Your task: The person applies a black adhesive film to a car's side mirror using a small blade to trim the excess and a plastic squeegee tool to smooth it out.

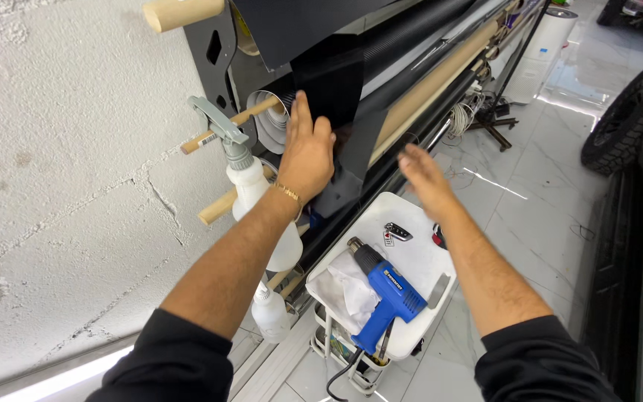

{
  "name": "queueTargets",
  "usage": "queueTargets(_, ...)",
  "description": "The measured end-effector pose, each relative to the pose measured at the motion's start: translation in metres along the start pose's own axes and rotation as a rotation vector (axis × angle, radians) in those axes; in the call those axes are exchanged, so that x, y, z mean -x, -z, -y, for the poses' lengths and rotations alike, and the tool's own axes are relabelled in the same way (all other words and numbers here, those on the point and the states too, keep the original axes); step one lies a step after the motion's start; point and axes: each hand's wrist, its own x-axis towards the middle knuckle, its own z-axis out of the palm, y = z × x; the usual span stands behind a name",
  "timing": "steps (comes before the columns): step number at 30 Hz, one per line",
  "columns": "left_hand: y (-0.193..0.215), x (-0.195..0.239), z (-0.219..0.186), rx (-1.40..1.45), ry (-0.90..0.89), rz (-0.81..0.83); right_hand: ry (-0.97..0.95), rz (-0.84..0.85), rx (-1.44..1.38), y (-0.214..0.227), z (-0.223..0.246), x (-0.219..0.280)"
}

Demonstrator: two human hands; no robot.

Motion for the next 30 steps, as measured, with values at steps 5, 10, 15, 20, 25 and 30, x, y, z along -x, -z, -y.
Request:
queueTargets(5, 0.016, -0.036, -0.003, -0.486, 0.010, 0.096, -0.156, 0.072, -0.082, -0.038, -0.032, 0.035)
queueTargets(10, 0.016, -0.045, 0.003, -0.423, 0.053, 0.107, -0.218, 0.061, -0.255, -0.052, -0.076, 0.045)
queueTargets(15, 0.017, -0.017, -0.009, -0.079, -0.191, 0.111, -0.071, -0.081, -0.239, -0.044, -0.065, 0.058)
queueTargets(20, 0.076, 0.011, -0.053, 0.691, -0.264, 0.415, 0.097, -0.204, -0.166, -0.014, -0.013, 0.085)
queueTargets(25, 0.023, 0.017, -0.024, 1.115, -0.080, 0.482, 0.227, -0.367, -0.406, 0.018, 0.008, 0.111)
queueTargets(30, -0.024, 0.035, -0.024, 1.089, 0.042, 0.633, 0.273, -0.537, -0.209, 0.047, 0.007, 0.180)
